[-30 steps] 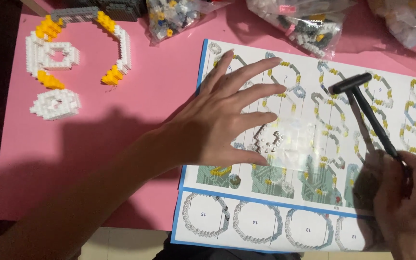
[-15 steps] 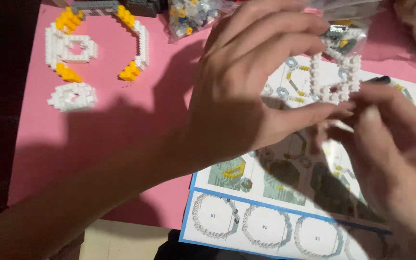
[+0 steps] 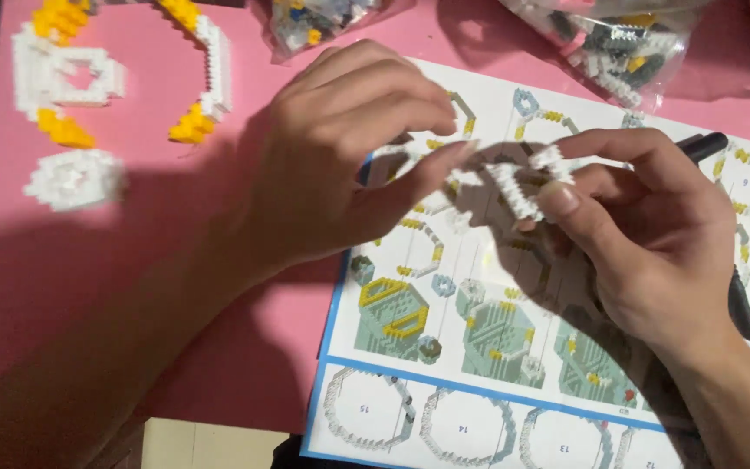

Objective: Assembling a complex structure using small interlocking toy blocks by following a printed instruction manual.

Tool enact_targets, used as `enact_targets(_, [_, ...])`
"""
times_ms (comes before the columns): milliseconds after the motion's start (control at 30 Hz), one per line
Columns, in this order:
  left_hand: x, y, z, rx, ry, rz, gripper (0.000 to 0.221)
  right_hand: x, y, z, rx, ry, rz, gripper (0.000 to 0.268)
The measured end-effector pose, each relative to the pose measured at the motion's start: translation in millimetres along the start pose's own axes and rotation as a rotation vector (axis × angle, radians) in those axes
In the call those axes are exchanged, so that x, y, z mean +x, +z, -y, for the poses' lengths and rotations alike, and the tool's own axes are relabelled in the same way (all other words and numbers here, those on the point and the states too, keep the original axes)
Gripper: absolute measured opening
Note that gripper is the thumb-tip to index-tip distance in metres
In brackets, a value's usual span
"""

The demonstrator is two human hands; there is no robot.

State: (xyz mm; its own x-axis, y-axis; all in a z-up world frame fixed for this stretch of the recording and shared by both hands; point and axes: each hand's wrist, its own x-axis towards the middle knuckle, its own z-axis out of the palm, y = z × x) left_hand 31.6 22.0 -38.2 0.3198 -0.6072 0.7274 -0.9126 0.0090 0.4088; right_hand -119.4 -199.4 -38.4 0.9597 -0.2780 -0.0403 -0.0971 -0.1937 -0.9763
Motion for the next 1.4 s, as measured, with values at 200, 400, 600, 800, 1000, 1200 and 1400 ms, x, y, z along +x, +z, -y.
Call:
enact_targets(200, [-5.1, 2.9, 7.5, -0.071, -0.119, 0.132, 0.029, -0.7, 1.3, 8.0, -0.103, -0.011, 0.039, 0.021])
enact_targets(400, [-8.4, 2.3, 7.2, -0.068, -0.140, 0.147, 0.025, -5.7, -2.4, 8.6, -0.140, 0.032, 0.075, 0.029])
enact_targets(600, [-15.8, 0.9, 6.3, -0.050, -0.106, 0.139, 0.026, -0.2, -6.4, 21.8, -0.160, 0.250, 0.125, 0.010])
enact_targets(800, [-18.0, -0.9, 6.8, 0.008, -0.035, 0.215, 0.021, 4.4, -14.0, 19.6, -0.231, 0.206, 0.159, 0.008])
enact_targets(1000, [-14.5, -1.2, 5.5, -0.008, 0.009, 0.266, 0.016, 5.1, -10.7, 22.9, -0.222, 0.212, 0.195, 0.012])
enact_targets(1200, [-14.0, -1.5, 6.0, -0.006, 0.005, 0.286, 0.010, 8.8, -6.6, 27.3, -0.241, 0.370, 0.136, 0.017])
enact_targets(1400, [-14.7, -2.5, 6.8, 0.003, 0.021, 0.288, 0.012, 11.3, -12.5, 18.7, -0.302, 0.302, 0.172, 0.016])
